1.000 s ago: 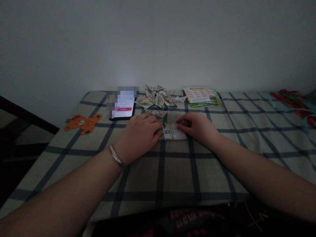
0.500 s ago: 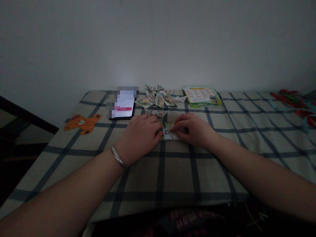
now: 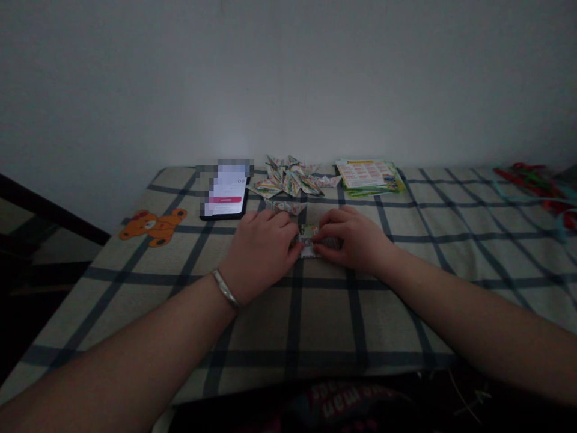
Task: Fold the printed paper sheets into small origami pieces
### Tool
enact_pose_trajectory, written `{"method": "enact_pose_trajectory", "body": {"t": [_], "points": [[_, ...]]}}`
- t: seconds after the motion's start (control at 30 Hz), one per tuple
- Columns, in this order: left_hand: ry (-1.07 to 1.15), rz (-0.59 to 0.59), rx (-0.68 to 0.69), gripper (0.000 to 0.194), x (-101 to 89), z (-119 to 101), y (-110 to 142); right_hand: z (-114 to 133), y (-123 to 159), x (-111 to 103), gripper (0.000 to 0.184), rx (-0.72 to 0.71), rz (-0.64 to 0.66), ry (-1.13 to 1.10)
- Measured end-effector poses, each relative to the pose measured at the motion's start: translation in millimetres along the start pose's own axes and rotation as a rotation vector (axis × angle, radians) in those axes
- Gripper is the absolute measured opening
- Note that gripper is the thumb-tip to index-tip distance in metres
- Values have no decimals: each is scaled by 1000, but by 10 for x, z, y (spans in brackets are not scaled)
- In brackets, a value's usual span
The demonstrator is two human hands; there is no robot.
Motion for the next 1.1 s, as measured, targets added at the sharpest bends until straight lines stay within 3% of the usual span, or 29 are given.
{"method": "enact_pose_trajectory", "body": {"t": [0.23,0.43,0.63,1.1], "points": [[1,-22,12,19,36,-1,12,21,-11,7,14,-175,-19,15],[9,1,17,18,23,4,13,27,12,-4,18,-180,52,-48],[32,50,45,17,10,24,55,-42,59,-18,22,-298,80,-64],[101,126,53,28,27,122,116,-18,78,-60,20,-319,130,-42]]}}
Point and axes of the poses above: each hand's wrist, its own y-axis away from the middle knuckle, its own x-axis out of the palm, z = x × y, the point moved 1 cm from there along -y, towards the middle knuckle, and after that the axes turned 1 degree about y, right-handed, at the moved point
